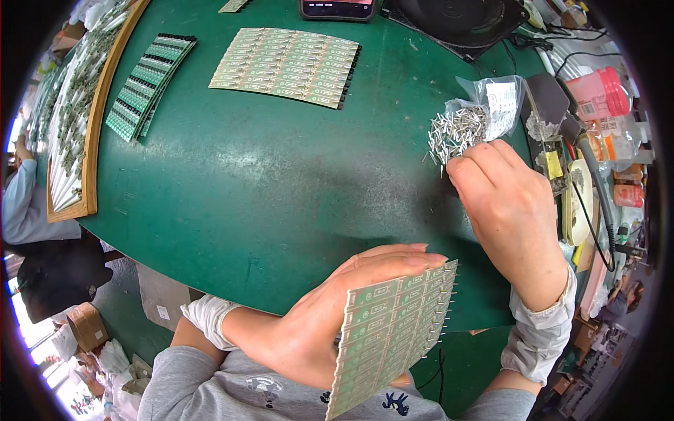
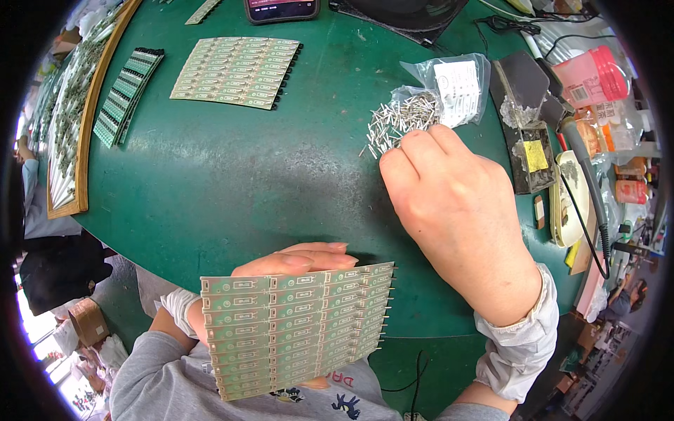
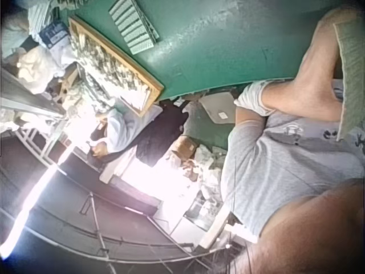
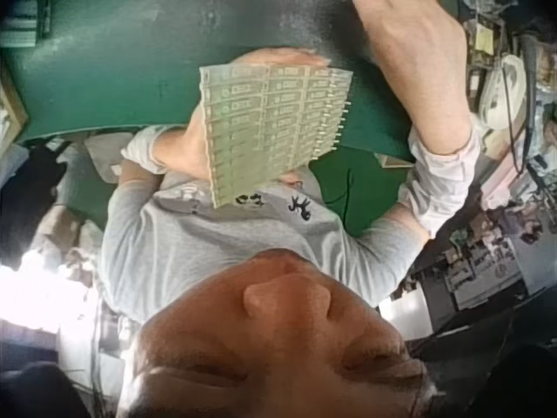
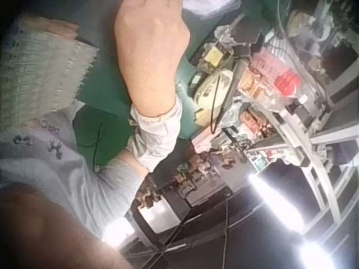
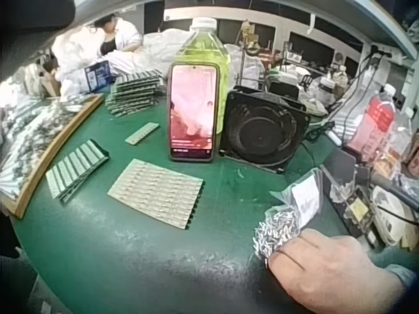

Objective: The person inserts small metal pins into holes on a printed circuit board by hand.

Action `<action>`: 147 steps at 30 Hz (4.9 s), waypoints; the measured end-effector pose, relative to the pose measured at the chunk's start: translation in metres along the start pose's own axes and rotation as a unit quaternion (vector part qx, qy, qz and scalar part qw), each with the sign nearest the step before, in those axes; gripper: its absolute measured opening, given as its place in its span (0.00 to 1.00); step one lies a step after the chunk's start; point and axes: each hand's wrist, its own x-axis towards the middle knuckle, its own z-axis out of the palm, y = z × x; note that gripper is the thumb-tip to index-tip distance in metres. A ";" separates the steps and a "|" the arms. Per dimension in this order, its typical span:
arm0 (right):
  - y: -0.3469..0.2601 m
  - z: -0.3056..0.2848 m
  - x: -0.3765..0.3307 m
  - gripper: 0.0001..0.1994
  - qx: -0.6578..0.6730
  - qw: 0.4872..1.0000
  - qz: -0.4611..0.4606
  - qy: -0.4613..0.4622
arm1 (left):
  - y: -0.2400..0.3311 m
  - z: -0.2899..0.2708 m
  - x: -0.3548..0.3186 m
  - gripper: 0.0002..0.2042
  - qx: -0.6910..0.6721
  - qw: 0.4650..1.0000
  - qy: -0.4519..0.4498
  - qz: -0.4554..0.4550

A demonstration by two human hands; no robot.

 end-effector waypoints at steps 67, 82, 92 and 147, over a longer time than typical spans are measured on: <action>-0.025 -0.001 -0.024 0.07 0.487 0.862 0.002 0.141 | 0.004 0.000 -0.001 0.48 -0.033 0.998 -0.002 -0.050; -0.024 0.001 -0.024 0.07 0.489 0.861 -0.005 0.139 | 0.001 -0.005 0.000 0.47 -0.030 0.999 -0.008 -0.027; -0.034 -0.006 -0.025 0.13 0.386 0.905 -0.009 0.180 | 0.014 -0.001 0.005 0.48 -0.026 0.996 0.003 -0.082; -0.029 -0.012 -0.033 0.15 0.459 0.879 -0.007 0.130 | 0.000 0.006 -0.003 0.47 -0.028 0.999 0.012 -0.019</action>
